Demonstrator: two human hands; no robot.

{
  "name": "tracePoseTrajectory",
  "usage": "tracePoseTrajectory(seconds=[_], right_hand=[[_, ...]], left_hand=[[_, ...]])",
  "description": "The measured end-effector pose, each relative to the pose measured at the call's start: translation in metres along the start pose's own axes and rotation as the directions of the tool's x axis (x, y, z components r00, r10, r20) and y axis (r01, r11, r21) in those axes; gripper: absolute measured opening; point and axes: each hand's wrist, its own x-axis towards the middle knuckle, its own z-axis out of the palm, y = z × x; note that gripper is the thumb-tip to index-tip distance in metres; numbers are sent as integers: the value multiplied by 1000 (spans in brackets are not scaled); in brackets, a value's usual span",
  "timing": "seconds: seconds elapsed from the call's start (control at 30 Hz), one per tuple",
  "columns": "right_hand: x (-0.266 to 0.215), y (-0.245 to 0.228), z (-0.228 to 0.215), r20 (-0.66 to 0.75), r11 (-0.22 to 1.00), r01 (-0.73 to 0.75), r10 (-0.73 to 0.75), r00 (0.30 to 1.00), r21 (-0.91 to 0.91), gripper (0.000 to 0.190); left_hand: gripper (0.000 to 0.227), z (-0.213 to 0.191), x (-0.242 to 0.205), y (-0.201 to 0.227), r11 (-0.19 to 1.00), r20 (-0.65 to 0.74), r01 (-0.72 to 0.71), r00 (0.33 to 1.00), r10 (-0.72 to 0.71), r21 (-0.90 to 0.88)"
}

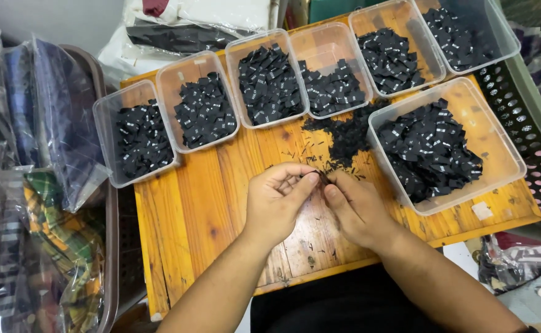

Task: Trimming excess threads from small black fabric labels using snips and sorting them into plastic containers.

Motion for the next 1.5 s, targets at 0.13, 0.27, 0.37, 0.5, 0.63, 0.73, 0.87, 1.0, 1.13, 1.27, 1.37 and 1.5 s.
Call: tracePoseTrajectory(seconds=[0.13, 0.27, 0.37, 0.5, 0.63, 0.73, 0.87, 1.0, 1.13, 1.27, 1.37, 1.5], right_hand=[[-2, 4, 0, 3, 1000, 0, 0, 1000, -5, 33], [-1, 6, 1, -4, 1000, 23, -23, 1000, -13, 33], [1, 5, 1, -4, 999, 44, -44, 999, -10, 34], [1, 6, 1, -8, 998, 67, -67, 998, 0, 34], [0, 8, 1, -13, 998, 65, -65, 998, 10, 34], [-2, 7, 2, -18, 998, 52, -51, 999, 33, 36], [-1, 7, 3, -15, 992, 45, -43, 999, 118, 37], [-5, 17, 3, -2, 995, 47, -47, 999, 93, 35], [-2, 14, 1, 1, 997, 45, -46, 999, 58, 34], [-1, 11, 0, 2, 998, 54, -54, 999, 37, 35], [-1, 12, 0, 0, 998, 59, -59, 998, 30, 35], [-3, 10, 1, -3, 998, 38, -38, 999, 40, 36]], left_hand=[[10, 0, 0, -1, 1000, 2, -5, 1000, 5, -1], [9, 0, 0, -3, 1000, 10, -25, 1000, 25, 1], [10, 1, 0, -2, 999, 15, -37, 999, 37, -8], [10, 2, -1, 1, 999, 22, -43, 999, 44, -9], [10, 2, -1, 1, 999, 31, -36, 999, 36, -28], [10, 2, -1, 1, 999, 35, -20, 999, 21, -36], [11, 2, -1, 0, 999, 31, -2, 1000, 3, -35], [12, 2, -2, 0, 999, 30, -7, 1000, 8, -42], [11, 1, -2, -1, 999, 31, -7, 999, 8, -33], [11, 1, -3, -1, 1000, 24, -21, 999, 22, -16], [11, 1, -3, -3, 1000, 21, -24, 999, 24, -17], [10, 1, -3, -2, 1000, 20, -17, 1000, 18, -21]])
